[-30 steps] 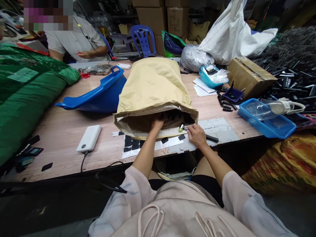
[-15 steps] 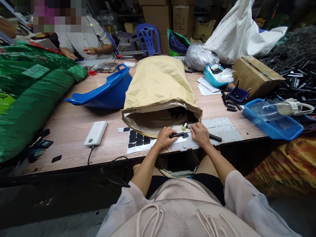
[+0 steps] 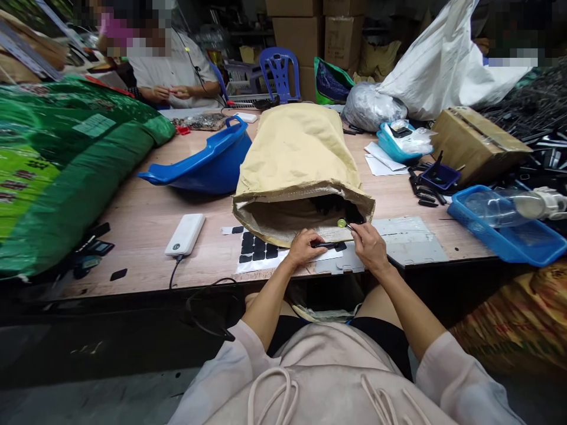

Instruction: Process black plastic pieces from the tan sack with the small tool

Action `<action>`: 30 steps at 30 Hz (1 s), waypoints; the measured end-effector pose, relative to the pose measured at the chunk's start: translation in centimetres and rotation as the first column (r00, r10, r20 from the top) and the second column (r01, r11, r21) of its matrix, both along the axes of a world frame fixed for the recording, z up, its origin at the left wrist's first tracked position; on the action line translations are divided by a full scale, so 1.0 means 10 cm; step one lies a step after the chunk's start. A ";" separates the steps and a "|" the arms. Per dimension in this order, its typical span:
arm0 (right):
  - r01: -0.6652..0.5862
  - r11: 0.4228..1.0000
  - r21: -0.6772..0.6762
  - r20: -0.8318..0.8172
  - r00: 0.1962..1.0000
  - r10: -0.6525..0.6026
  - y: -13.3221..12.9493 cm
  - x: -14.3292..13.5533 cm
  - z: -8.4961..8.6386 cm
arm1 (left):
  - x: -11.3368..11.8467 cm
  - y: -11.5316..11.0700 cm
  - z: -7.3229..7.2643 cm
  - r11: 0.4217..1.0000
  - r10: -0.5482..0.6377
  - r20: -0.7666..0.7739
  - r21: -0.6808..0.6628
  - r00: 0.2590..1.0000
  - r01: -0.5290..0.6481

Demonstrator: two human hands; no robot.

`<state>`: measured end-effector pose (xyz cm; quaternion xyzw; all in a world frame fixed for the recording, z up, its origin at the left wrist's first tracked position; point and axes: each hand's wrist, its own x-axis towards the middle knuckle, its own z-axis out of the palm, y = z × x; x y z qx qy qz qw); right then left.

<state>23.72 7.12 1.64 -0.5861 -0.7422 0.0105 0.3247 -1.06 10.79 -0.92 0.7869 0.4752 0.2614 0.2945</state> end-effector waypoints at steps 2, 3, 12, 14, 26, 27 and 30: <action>-0.076 0.997 -0.002 -0.089 0.993 0.075 -0.11 -0.10 0.07 | 0.01 0.01 -0.01 1.000 0.012 -0.003 -0.003 1.000 -0.012; -0.108 0.994 -0.013 -0.115 0.988 0.106 -0.17 -0.15 0.09 | 0.01 0.01 -0.01 1.000 0.014 -0.003 -0.001 1.000 -0.014; -0.186 0.981 -0.059 -0.113 0.977 0.179 -0.43 -0.40 -0.02 | 0.00 0.00 -0.07 0.998 -0.018 0.012 0.067 1.000 0.017; -0.178 0.981 -0.077 -0.077 0.982 0.172 -0.42 -0.40 -0.05 | 0.00 0.00 -0.08 0.997 -0.021 0.015 0.072 1.000 0.020; -0.113 0.990 -0.085 -0.094 0.990 0.105 -0.42 -0.24 -0.02 | 0.00 0.01 -0.12 0.998 0.000 0.034 0.070 0.999 -0.002; -0.102 0.992 -0.072 -0.098 0.991 0.095 -0.39 -0.22 -0.01 | 0.00 0.00 -0.11 0.998 -0.002 0.032 0.068 0.999 0.000; -0.040 0.999 -0.025 -0.079 0.996 0.038 -0.20 -0.12 0.02 | 0.00 0.00 -0.07 0.998 -0.006 0.015 0.064 1.000 0.005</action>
